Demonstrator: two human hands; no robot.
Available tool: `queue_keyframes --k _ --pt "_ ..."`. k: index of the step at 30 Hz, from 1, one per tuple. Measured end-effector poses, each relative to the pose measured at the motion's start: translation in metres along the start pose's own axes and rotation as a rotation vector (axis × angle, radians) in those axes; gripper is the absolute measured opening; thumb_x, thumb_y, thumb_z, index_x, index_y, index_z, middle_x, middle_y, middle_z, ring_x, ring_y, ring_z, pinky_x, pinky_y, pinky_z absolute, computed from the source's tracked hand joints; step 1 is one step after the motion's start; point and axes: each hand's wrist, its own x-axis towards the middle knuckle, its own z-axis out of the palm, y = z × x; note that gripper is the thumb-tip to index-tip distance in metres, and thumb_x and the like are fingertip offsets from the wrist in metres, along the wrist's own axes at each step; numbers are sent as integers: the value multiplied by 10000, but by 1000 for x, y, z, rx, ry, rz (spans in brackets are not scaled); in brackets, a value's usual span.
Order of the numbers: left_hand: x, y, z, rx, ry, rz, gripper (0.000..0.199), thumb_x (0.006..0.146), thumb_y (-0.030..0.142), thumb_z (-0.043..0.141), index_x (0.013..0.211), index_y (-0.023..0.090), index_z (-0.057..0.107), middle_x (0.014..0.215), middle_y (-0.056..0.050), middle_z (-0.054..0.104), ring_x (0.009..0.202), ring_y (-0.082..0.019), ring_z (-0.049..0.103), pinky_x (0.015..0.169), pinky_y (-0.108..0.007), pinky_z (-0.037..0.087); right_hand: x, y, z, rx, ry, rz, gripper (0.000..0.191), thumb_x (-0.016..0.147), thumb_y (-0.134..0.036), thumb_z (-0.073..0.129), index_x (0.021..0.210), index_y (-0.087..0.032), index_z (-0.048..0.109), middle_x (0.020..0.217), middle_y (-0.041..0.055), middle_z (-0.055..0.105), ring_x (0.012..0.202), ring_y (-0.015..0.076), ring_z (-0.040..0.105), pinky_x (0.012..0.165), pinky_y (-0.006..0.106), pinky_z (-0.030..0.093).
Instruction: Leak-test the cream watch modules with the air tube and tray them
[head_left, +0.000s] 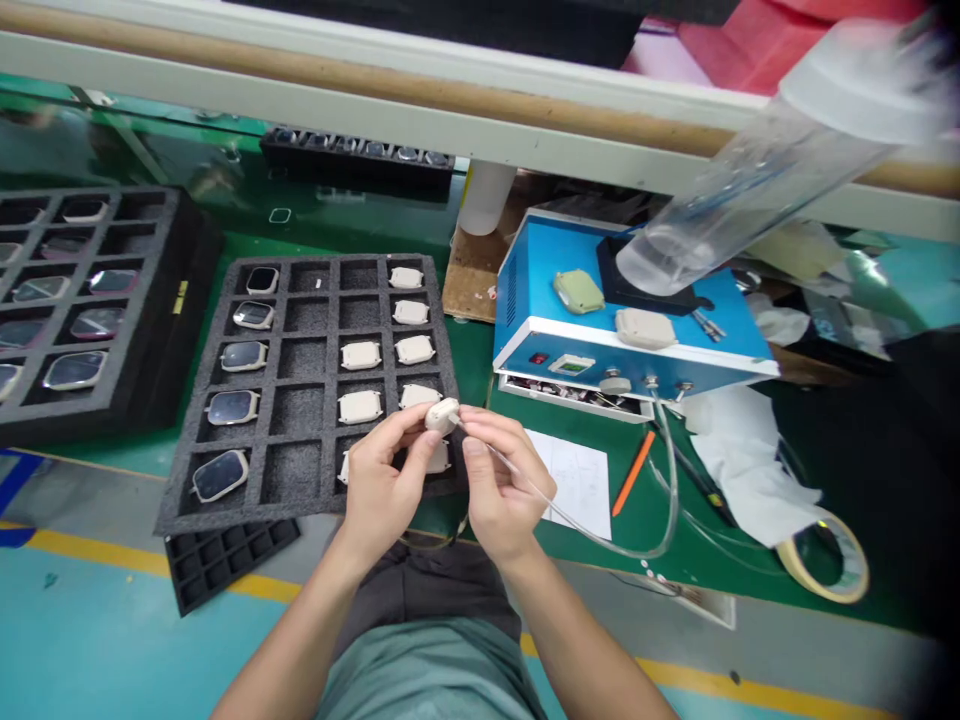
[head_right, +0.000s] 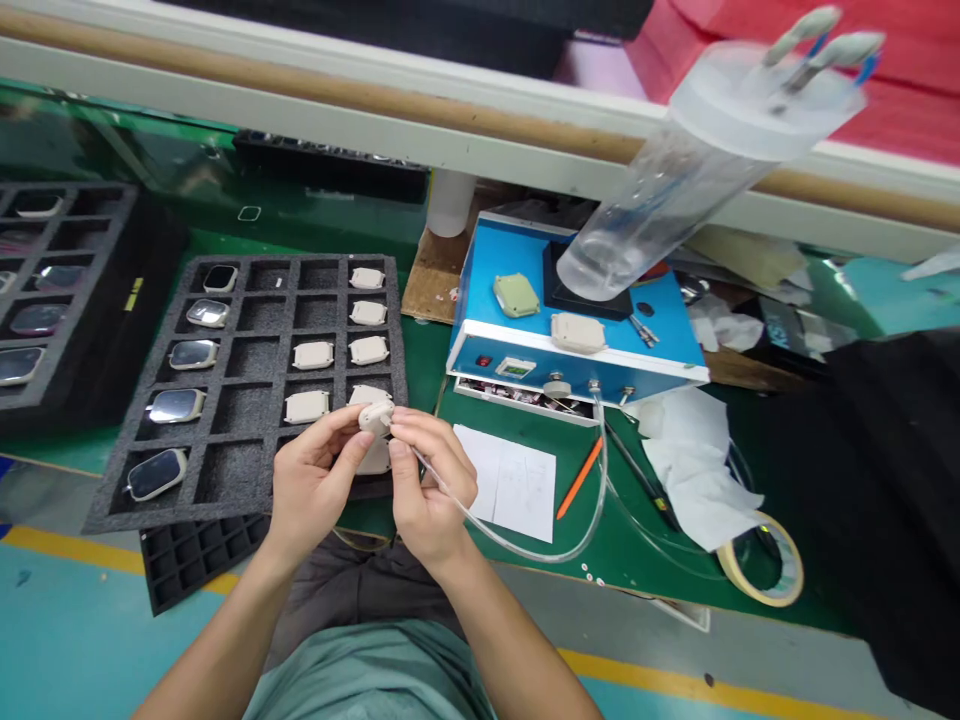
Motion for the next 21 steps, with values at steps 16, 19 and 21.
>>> queue_keyframes --k 16,19,21 --pt "7 -2 -2 23 62 16 248 937 312 759 1161 217 809 1125 -65 830 969 -201 803 900 -271 641 11 -4 5 60 1 -13 230 961 -81 642 1069 -236 773 1069 81 793 1042 197 776 934 363 662" --pt "8 -1 -1 20 73 19 255 931 319 763 1161 217 808 1129 -67 831 980 -204 808 908 -269 646 12 -4 5 67 1 -10 230 960 -80 647 1071 -236 775 1076 81 791 1046 195 775 941 359 657" --pt "8 -1 -1 21 77 21 259 929 327 765 1159 215 808 1131 -71 831 988 -209 809 920 -276 647 12 -3 5 68 1 -10 233 958 -80 649 1073 -239 775 1078 79 791 1044 195 774 942 359 655"
